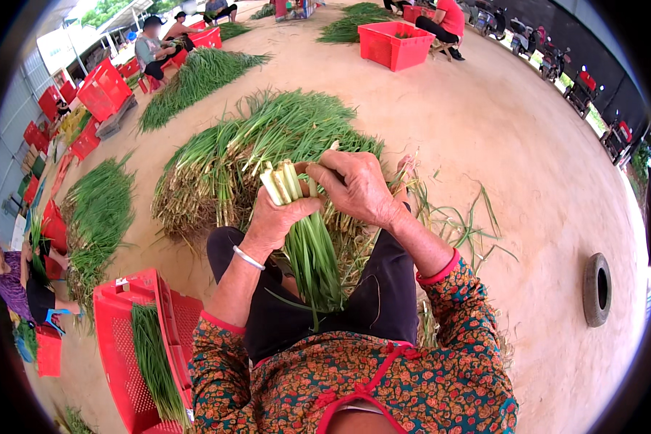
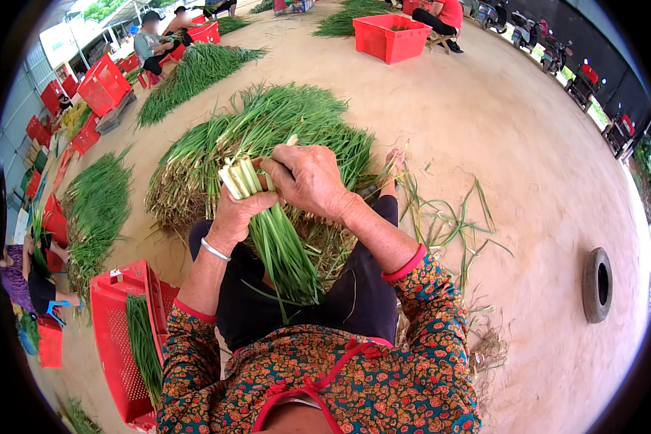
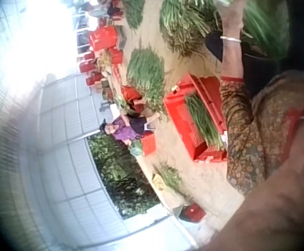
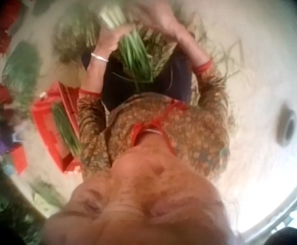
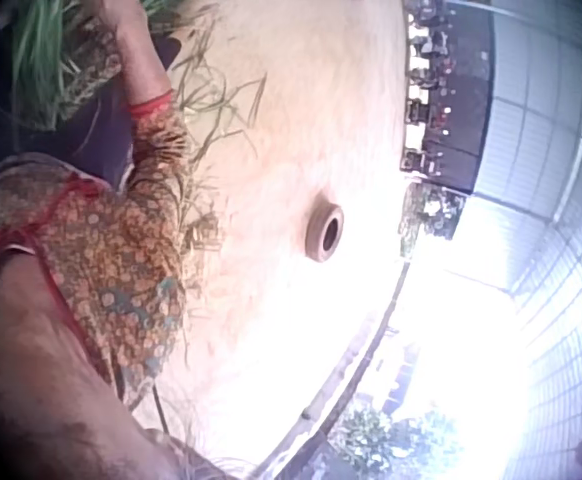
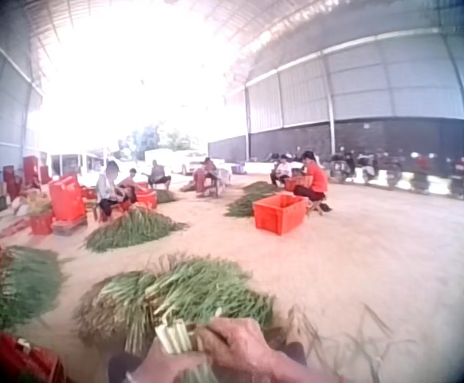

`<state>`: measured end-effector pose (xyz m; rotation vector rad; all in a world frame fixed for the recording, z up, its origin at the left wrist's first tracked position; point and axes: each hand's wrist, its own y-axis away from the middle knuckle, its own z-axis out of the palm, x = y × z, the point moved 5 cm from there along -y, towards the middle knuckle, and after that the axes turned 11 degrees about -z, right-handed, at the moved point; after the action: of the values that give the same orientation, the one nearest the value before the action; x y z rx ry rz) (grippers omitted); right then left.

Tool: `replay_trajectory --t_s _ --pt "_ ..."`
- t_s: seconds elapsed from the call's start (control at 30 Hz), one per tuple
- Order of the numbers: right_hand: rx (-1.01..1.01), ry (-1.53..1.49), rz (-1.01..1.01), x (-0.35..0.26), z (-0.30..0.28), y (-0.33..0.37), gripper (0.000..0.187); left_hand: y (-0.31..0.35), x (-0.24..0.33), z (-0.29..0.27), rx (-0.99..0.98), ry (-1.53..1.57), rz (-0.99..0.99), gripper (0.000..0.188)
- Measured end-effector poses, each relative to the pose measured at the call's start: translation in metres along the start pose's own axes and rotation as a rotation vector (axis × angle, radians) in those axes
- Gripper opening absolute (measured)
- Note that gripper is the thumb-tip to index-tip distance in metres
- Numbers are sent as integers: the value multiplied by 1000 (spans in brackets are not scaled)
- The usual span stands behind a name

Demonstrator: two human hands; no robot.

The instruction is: The person sorts a bunch of scallions by hand, peeling off the outer skin from the bulbs and removing dry leaves before placing them into a red crate.

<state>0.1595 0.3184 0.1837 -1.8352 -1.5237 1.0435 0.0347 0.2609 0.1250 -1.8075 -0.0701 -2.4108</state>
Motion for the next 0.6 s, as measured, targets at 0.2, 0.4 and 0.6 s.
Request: replay_trajectory --t_s 0.2,0.4,0.6 --pt "-78 -204 -33 -21 1 18 10 -2 -10 -7 -23 18 4 52" --pt "-44 -546 218 -31 -12 22 8 -6 -13 -14 -15 25 20 42" --pt "-109 -292 334 -6 23 61 93 -8 5 -9 27 25 47 32"
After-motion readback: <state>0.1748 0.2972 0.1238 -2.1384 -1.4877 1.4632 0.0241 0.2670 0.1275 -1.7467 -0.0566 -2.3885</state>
